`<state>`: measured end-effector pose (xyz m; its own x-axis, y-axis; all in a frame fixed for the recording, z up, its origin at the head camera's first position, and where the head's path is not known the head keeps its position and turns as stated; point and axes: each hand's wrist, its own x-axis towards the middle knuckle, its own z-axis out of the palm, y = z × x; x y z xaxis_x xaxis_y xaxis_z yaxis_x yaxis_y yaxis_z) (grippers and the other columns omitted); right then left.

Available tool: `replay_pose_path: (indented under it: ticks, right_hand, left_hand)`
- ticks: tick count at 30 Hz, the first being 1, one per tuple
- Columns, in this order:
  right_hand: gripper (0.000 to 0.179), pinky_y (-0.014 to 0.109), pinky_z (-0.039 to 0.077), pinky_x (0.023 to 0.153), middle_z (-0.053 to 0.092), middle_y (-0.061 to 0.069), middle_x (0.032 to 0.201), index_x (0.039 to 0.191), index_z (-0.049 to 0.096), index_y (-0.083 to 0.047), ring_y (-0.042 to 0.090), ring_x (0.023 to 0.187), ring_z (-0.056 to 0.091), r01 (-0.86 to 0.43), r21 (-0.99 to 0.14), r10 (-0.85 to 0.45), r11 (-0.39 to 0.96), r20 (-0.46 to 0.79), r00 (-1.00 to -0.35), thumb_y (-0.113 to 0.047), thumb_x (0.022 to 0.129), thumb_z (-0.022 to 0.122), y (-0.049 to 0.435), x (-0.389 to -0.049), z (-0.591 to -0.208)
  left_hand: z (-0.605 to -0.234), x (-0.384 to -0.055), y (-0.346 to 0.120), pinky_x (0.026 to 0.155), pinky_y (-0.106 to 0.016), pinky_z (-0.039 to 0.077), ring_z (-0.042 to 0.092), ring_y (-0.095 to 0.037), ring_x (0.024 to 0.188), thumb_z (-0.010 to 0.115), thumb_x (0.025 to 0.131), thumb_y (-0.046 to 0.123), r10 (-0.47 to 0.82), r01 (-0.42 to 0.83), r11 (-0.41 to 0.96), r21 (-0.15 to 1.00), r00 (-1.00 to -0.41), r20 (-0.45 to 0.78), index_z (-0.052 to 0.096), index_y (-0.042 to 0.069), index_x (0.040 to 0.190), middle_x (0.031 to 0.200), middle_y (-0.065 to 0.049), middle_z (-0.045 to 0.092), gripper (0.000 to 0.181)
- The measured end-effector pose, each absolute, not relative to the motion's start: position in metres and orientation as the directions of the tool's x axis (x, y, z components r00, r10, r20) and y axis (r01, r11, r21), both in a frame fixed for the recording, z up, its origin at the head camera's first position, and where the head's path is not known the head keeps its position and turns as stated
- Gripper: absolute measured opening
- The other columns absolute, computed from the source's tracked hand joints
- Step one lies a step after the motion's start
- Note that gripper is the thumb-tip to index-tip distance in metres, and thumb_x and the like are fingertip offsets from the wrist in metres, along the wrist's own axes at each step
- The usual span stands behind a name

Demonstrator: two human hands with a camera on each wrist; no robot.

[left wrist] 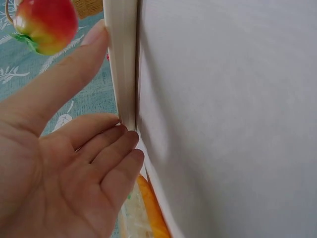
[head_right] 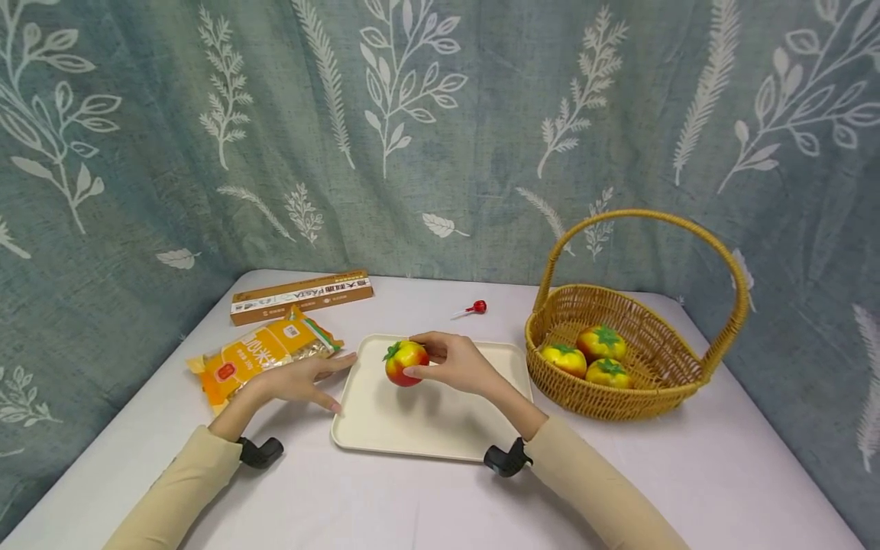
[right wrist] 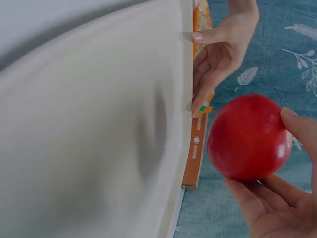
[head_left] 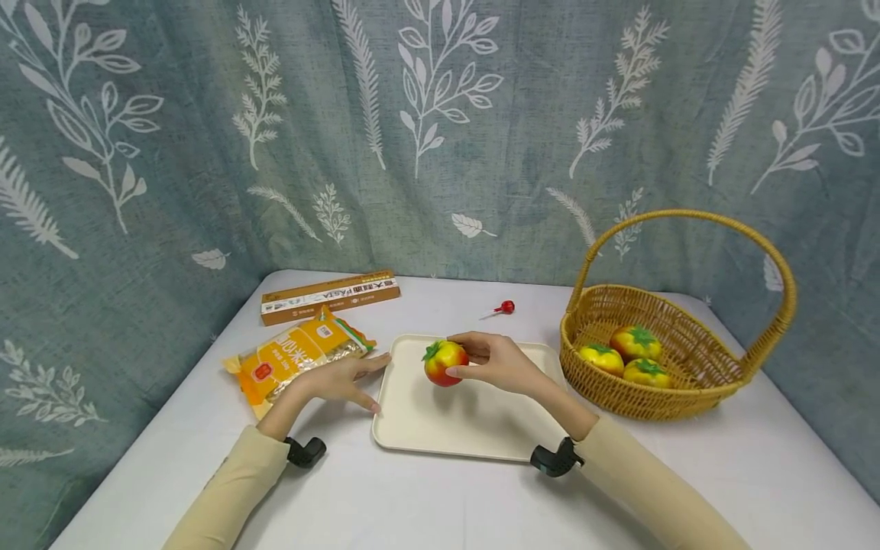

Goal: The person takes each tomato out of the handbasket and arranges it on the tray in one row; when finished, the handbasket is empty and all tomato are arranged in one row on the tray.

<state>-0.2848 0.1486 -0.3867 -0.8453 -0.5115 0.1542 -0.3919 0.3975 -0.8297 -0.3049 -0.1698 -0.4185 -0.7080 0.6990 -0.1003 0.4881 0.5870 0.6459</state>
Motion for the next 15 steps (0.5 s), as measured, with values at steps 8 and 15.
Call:
replay_pose_path:
  ticks: [8,15]
  right_hand:
    - [0.053,0.033,0.050,0.094,0.063,0.010,0.124,0.129,0.060,-0.004,0.024,0.114,0.060,-0.419,-0.785,-0.549,0.455,0.124,-0.827,-0.025,0.083,0.078,0.130,-0.295,-0.390]
    - [0.054,0.035,0.047,0.099,0.061,0.014,0.127,0.130,0.058,0.000,0.028,0.119,0.057,-0.394,-0.793,-0.563,0.465,0.079,-0.823,-0.022,0.084,0.077,0.121,-0.304,-0.396]
  left_hand:
    - [-0.419,-0.304,-0.169,0.111,-0.047,0.030,0.028,-0.037,0.139,0.080,0.080,0.030,0.703,0.498,0.584,0.640,-0.705,-0.093,0.032,-0.004,0.147,0.154,-0.020,0.027,0.090]
    - [-0.418,-0.304,-0.169,0.111,-0.047,0.029,0.026,-0.038,0.140,0.080,0.080,0.029,0.711,0.502,0.572,0.649,-0.697,-0.087,0.032,-0.006,0.146,0.153,-0.021,0.027,0.089]
